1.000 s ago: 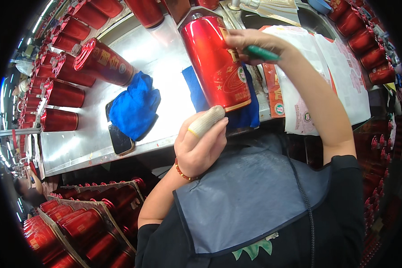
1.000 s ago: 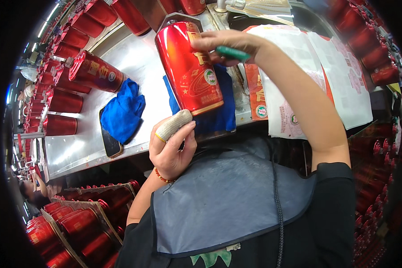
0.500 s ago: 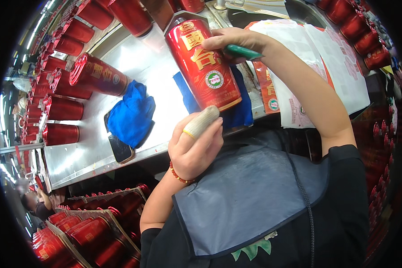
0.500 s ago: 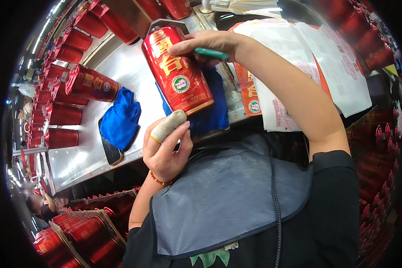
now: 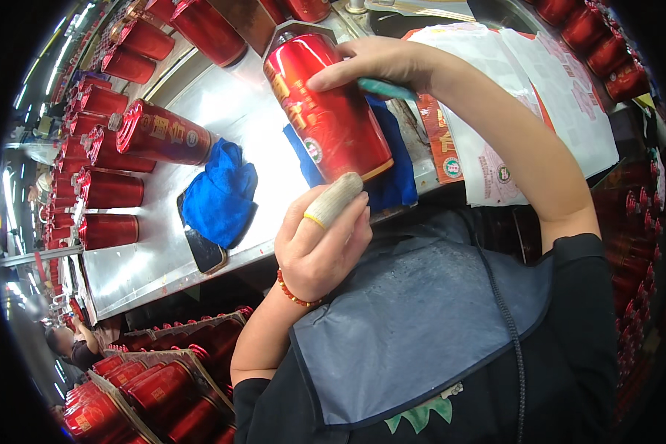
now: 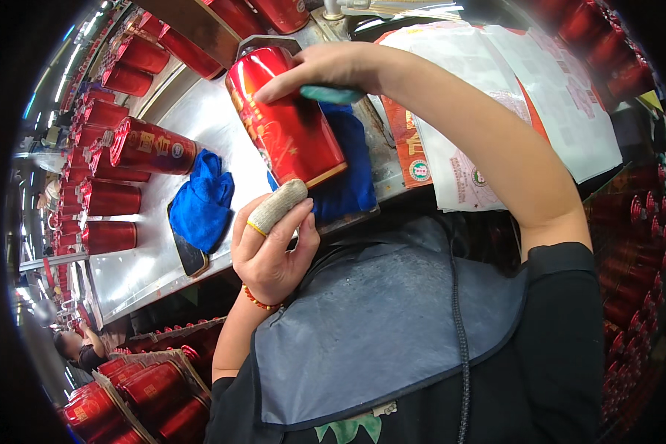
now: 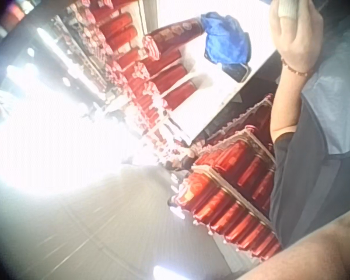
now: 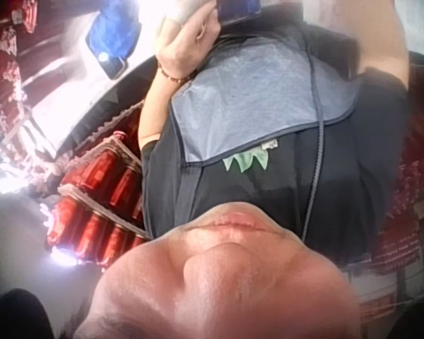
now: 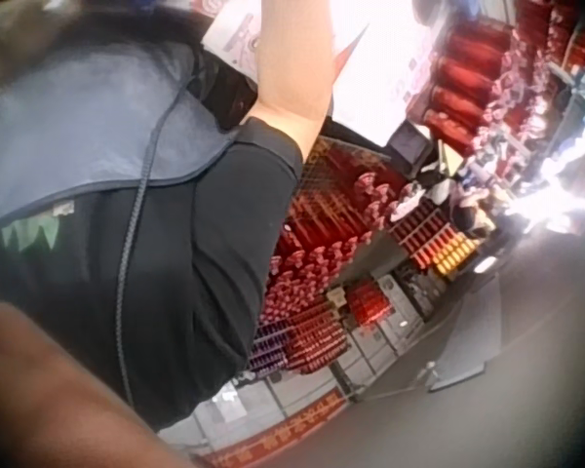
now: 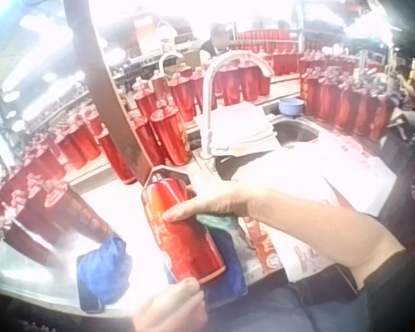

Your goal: The person applies gold labels to red cylindrical containers on a production line. They wipe each container with a green sponge, place a label on the side, smooth it with their fingers, and then apply a gold band around the bottom edge before setting the container aside.

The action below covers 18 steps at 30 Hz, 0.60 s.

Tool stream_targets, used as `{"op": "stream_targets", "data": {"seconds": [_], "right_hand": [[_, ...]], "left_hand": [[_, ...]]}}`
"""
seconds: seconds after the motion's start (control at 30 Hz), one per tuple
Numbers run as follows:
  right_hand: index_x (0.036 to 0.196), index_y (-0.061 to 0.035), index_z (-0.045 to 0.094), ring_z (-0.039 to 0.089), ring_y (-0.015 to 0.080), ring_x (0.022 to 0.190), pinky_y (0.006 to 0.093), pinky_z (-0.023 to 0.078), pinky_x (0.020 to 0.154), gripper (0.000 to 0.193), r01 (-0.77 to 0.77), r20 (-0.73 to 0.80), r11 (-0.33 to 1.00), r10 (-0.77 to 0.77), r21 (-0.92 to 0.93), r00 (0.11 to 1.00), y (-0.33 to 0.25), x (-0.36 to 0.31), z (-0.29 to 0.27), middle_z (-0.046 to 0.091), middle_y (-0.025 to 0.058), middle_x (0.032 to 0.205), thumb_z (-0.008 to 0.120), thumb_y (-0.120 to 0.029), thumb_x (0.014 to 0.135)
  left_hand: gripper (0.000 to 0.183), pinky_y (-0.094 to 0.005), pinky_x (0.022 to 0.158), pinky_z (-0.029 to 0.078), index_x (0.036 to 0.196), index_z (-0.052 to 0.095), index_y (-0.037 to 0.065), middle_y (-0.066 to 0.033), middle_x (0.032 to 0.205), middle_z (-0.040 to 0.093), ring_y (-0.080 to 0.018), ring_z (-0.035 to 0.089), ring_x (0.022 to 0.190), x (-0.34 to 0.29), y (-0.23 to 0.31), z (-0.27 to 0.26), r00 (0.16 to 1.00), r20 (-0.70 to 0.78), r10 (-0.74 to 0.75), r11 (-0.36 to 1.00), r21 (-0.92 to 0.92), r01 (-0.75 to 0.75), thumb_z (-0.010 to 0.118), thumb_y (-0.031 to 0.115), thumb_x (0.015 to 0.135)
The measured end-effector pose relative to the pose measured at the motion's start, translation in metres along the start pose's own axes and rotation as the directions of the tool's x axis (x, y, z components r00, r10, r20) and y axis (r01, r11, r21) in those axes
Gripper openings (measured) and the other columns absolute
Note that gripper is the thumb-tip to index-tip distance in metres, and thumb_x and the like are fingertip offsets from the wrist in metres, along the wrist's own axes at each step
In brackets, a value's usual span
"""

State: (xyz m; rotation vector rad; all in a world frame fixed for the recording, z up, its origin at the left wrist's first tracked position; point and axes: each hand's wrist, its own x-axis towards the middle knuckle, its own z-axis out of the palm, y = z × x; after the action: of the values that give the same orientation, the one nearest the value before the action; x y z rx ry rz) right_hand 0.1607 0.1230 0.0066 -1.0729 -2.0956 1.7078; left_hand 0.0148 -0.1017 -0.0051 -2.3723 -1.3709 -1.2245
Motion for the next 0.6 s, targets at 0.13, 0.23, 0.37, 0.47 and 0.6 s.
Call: {"op": "stream_targets", "data": {"seconds": [0.13, 0.23, 0.37, 0.47, 0.6], "right_hand": [[0.136, 0.0045, 0.051, 0.070, 0.0326, 0.110, 0.0379, 0.058, 0.090, 0.111, -0.021, -0.069, 0.968, 0.003, -0.250, 0.998, -0.028, -0.009, 0.003, 0.067, 0.0225, 0.123, 0.082, -0.074, 0.064], [0.138, 0.0017, 0.053, 0.071, 0.0221, 0.093, 0.0260, 0.056, 0.078, 0.113, 0.015, -0.043, 0.990, -0.021, -0.138, 0.999, -0.009, -0.002, -0.013, 0.069, 0.0196, 0.114, 0.078, -0.080, 0.065], [0.136, -0.0008, 0.052, 0.071, 0.0227, 0.095, 0.0282, 0.057, 0.083, 0.105, 0.067, 0.025, 0.987, -0.071, 0.147, 0.997, 0.016, 0.008, -0.005, 0.068, 0.0182, 0.117, 0.080, -0.074, 0.066], [0.136, 0.0025, 0.052, 0.072, 0.0313, 0.104, 0.0376, 0.058, 0.092, 0.109, 0.151, 0.027, 0.984, -0.155, 0.096, 0.988, -0.012, -0.002, 0.002, 0.068, 0.0203, 0.121, 0.084, -0.072, 0.063], [0.131, 0.0067, 0.058, 0.072, 0.0361, 0.101, 0.0383, 0.059, 0.087, 0.113, 0.031, -0.134, 0.913, -0.093, -0.407, 0.987, -0.040, -0.003, 0.010, 0.069, 0.0251, 0.116, 0.079, -0.080, 0.062]], "left_hand": [[0.030, -0.0352, 0.079, 0.059, 0.100, 0.077, 0.002, -0.0117, 0.105, 0.071, -0.0286, 0.069, 0.094, 0.005, 0.001, 0.000, 0.999, 0.024, 0.023, 0.999, 0.032, -0.024, 0.080, -0.004, 0.070], [0.030, -0.0351, 0.080, 0.059, 0.099, 0.076, 0.002, -0.0115, 0.104, 0.071, -0.0287, 0.070, 0.094, 0.005, 0.004, 0.000, 1.000, 0.008, 0.016, 0.999, 0.039, -0.016, 0.080, -0.004, 0.070], [0.029, -0.0353, 0.079, 0.059, 0.099, 0.076, 0.001, -0.0113, 0.104, 0.071, -0.0288, 0.070, 0.093, 0.005, 0.004, -0.002, 1.000, 0.018, 0.008, 0.999, 0.035, -0.009, 0.080, -0.003, 0.070], [0.028, -0.0357, 0.078, 0.059, 0.098, 0.076, 0.000, -0.0116, 0.103, 0.071, -0.0285, 0.069, 0.092, 0.009, 0.004, -0.004, 0.999, 0.037, 0.021, 0.999, 0.035, -0.022, 0.080, -0.003, 0.070], [0.028, -0.0363, 0.077, 0.058, 0.100, 0.075, 0.001, -0.0115, 0.104, 0.071, -0.0283, 0.068, 0.092, 0.020, 0.009, 0.001, 0.993, 0.094, 0.072, 0.995, 0.061, -0.078, 0.081, 0.003, 0.072]]}}
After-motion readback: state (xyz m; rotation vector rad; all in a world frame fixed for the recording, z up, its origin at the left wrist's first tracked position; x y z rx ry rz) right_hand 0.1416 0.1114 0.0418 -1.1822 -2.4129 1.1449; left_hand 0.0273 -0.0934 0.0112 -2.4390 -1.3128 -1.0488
